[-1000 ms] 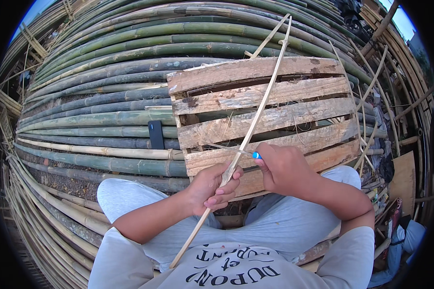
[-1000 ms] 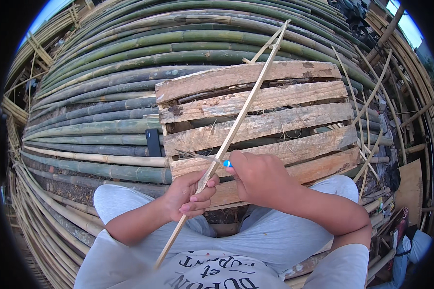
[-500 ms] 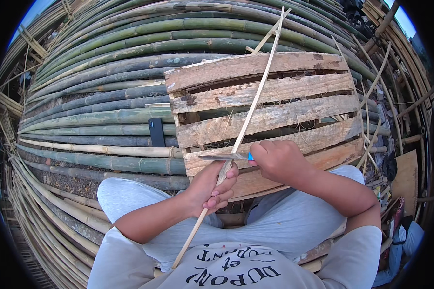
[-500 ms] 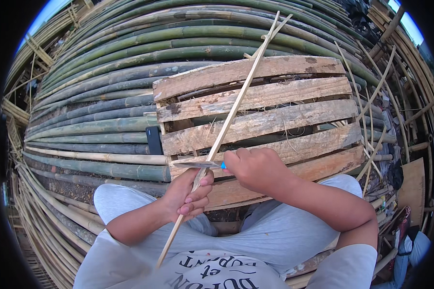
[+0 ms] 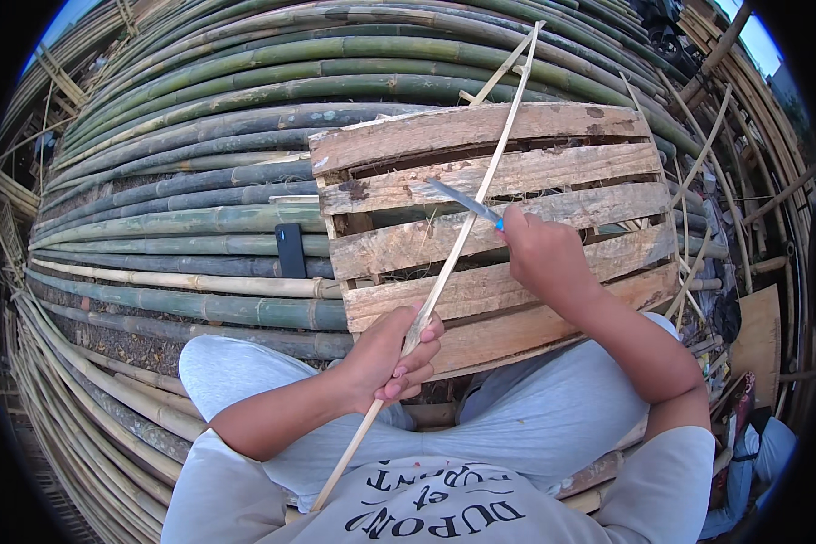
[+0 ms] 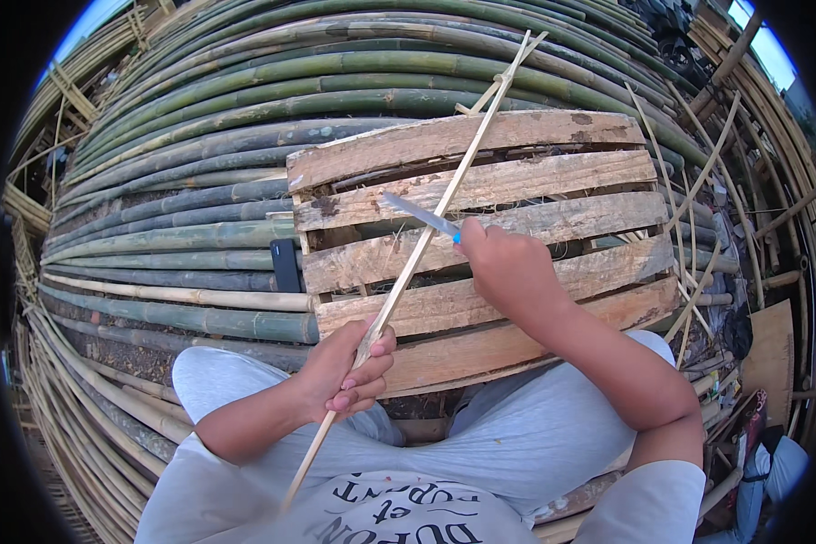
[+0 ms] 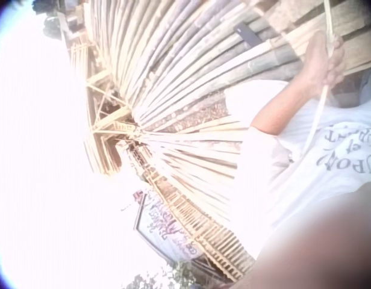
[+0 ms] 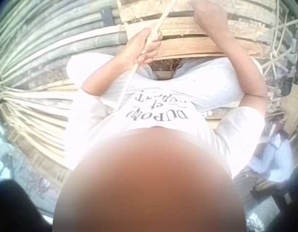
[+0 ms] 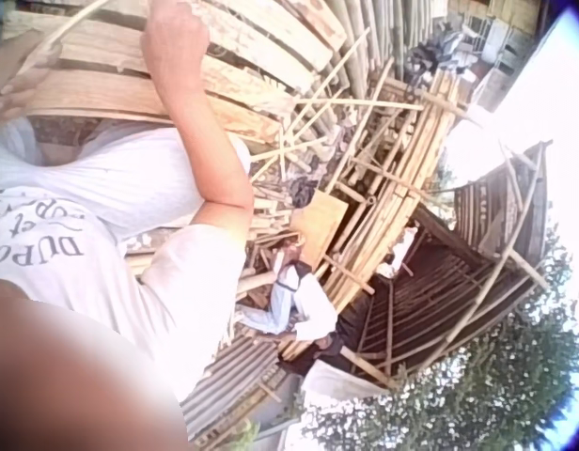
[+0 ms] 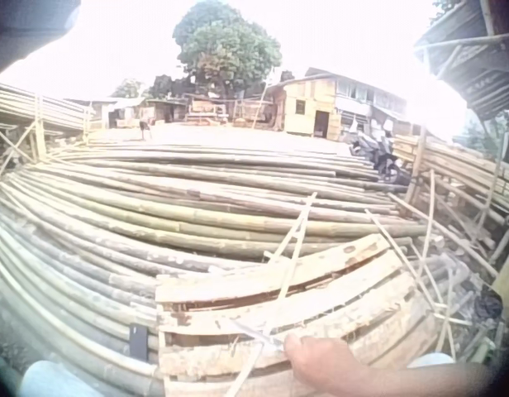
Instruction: Whittling and smoothing a thin strip of bamboo using a small hand knife.
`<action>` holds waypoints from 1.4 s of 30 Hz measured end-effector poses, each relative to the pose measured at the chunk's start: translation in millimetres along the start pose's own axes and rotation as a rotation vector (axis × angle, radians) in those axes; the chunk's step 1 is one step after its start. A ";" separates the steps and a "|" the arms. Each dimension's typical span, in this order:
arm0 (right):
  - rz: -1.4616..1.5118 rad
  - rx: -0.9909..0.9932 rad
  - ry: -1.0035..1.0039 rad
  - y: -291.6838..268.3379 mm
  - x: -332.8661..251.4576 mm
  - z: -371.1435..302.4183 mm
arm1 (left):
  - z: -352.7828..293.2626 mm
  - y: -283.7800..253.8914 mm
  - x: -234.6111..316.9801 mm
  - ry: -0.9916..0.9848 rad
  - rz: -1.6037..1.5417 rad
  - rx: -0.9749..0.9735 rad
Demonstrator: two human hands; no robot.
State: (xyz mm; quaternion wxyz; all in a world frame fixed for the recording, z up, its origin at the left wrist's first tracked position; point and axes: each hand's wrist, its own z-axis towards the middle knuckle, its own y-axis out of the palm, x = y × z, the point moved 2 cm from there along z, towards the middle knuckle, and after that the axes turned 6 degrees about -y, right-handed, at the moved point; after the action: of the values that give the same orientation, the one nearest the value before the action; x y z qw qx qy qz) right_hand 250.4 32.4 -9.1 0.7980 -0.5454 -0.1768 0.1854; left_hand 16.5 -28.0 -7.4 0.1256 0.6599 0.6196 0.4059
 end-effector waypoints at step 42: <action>0.040 -0.183 0.008 -24.7 22.0 21.7 | 2.2 -14.6 5.3 -0.025 0.107 -0.067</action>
State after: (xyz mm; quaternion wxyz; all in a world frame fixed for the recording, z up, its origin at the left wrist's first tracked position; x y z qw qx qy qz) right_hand 261.5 52.3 23.2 0.7416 -0.6204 -0.1788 0.1821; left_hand 7.1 -19.4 -16.6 0.1338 0.6924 0.5680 0.4244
